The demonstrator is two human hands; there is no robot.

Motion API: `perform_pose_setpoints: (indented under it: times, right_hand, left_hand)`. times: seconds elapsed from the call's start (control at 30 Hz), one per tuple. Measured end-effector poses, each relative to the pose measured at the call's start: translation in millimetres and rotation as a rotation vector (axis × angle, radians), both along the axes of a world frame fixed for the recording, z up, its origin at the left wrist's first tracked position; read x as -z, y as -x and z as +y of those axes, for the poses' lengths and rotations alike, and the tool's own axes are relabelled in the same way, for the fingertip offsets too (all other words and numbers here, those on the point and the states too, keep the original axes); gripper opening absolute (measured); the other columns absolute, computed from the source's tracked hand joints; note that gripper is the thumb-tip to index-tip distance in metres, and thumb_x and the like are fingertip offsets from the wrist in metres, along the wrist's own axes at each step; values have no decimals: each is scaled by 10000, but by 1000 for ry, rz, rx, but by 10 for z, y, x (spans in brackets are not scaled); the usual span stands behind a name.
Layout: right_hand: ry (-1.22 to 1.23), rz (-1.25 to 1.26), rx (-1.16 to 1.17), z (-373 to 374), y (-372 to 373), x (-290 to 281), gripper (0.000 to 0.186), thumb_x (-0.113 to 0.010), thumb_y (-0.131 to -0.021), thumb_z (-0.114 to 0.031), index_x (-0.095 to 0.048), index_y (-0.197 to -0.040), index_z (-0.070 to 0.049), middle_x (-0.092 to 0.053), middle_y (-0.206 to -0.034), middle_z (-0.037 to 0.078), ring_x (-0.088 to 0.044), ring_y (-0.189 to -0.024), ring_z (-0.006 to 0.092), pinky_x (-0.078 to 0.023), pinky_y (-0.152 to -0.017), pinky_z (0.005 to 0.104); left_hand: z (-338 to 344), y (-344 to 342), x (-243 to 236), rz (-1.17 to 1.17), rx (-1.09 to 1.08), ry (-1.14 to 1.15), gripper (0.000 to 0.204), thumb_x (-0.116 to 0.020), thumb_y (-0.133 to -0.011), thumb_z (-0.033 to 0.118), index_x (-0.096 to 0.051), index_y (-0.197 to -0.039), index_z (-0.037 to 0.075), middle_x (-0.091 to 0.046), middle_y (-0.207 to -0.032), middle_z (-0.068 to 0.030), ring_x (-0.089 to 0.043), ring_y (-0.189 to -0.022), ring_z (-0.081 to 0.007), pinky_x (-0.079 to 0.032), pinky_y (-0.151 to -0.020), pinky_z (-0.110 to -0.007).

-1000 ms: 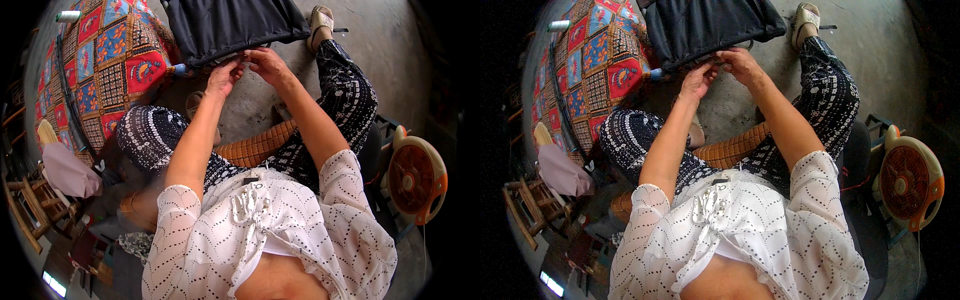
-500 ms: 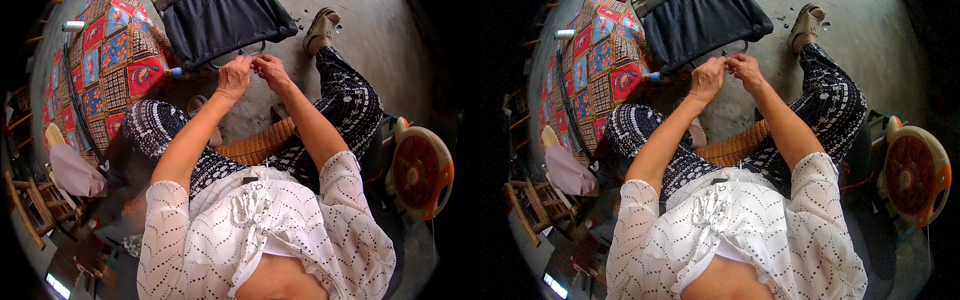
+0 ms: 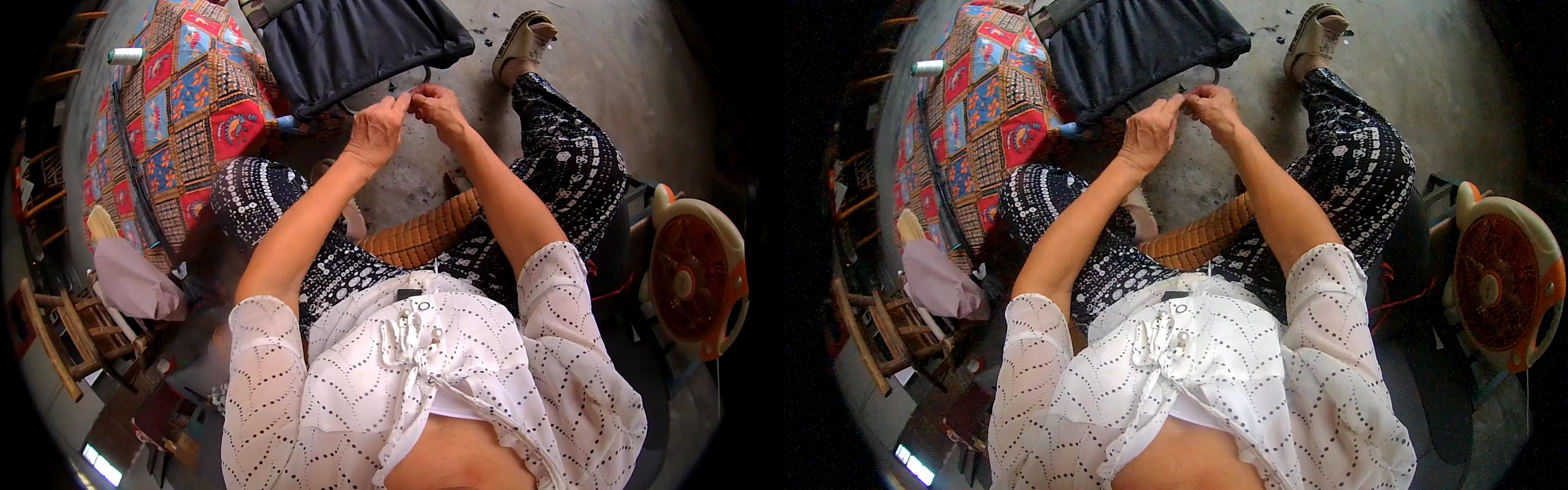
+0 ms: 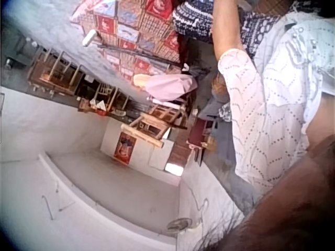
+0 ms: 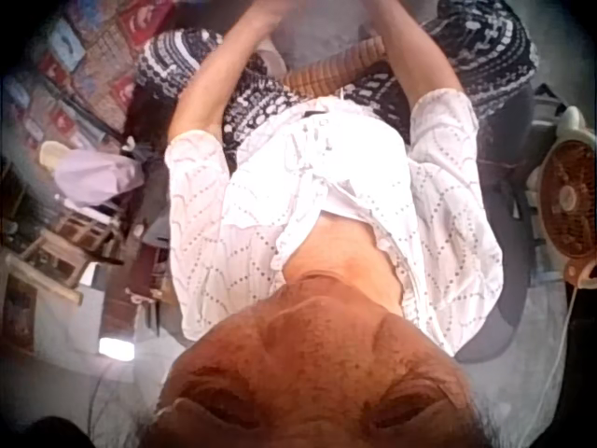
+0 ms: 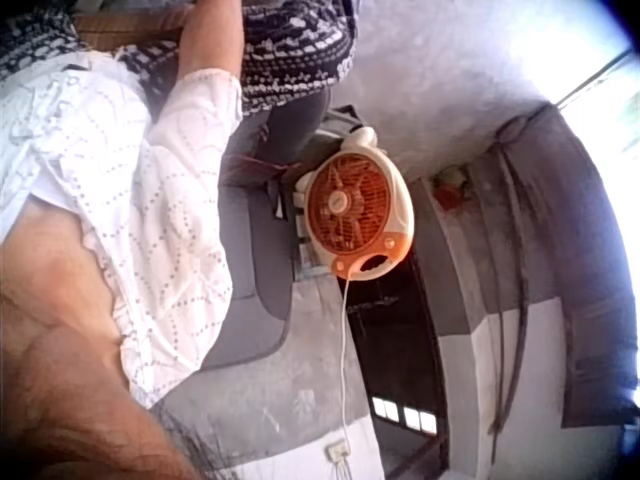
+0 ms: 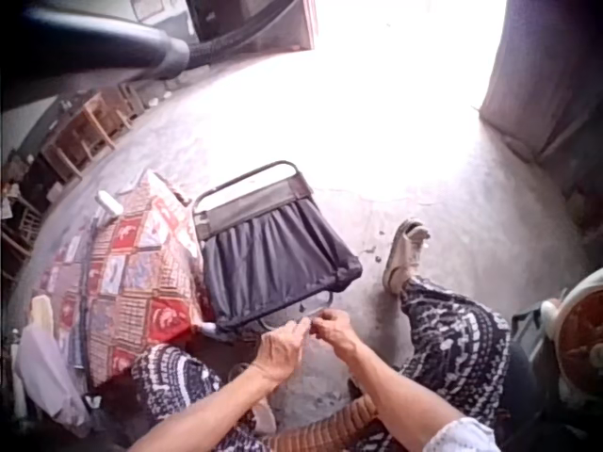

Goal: The person fits a black fabric cover onto a metal chair frame and then holds a spool of grey thread.

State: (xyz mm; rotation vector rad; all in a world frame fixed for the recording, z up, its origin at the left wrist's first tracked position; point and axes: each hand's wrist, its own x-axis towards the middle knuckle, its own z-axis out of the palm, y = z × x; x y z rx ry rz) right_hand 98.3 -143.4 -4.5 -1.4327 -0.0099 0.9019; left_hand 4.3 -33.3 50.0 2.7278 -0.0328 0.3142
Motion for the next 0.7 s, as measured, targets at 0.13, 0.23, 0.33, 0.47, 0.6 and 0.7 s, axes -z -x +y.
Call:
perform_pose_setpoints:
  times: [0.13, 0.23, 0.33, 0.47, 0.6, 0.7]
  right_hand:
    - [24, -14, -99, 205, 52, -6, 130, -591, -767, -145, -604, -786, -17, -585, -653, 49, -506, -558, 108, -408, -517, 234]
    - [44, -55, -147, 253, 53, -63, 133, -595, -771, -149, -603, -787, -17, -584, -655, 42, -505, -557, 101, -406, -524, 227]
    - [-4, -77, -121, 186, 12, -105, 136, -603, -771, -153, -604, -791, -18, -585, -670, 38, -506, -571, 99, -405, -534, 226]
    - [-6, -115, -67, 68, -74, -162, 142, -608, -770, -156, -612, -807, -19, -584, -698, 38, -501, -605, 99, -398, -548, 226]
    - [-69, -50, -16, 57, -86, -180, 180, -611, -762, -156, -619, -836, 7, -578, -716, 31, -491, -631, 102, -398, -573, 232]
    - [-49, -30, -5, 81, -107, -167, 188, -609, -759, -158, -612, -833, 15, -570, -716, 24, -483, -632, 99, -391, -575, 234]
  left_hand:
    - [389, -151, 233, 29, 12, -140, 237, -496, -732, 19, -515, -964, 64, -540, -780, -130, -580, -697, -302, -477, -572, -355]
    - [546, -179, 370, -20, 31, -236, 229, -507, -732, 48, -544, -955, 88, -535, -706, -98, -589, -635, -259, -476, -531, -329]
    - [473, -104, 413, -94, -3, -234, 157, -523, -741, 78, -567, -890, 103, -525, -649, -77, -580, -577, -243, -469, -497, -312]
    - [270, -116, 317, -232, -138, -113, 104, -580, -759, 126, -605, -859, 114, -550, -643, -68, -562, -550, -244, -444, -485, -307]
    - [51, -147, 293, -306, -371, 229, 101, -613, -750, 127, -634, -830, 69, -576, -678, -81, -573, -579, -235, -438, -516, -288]
    - [-112, -150, 313, -332, -572, 487, 117, -620, -750, 122, -648, -826, 38, -600, -715, -82, -568, -553, -178, -433, -533, -266]
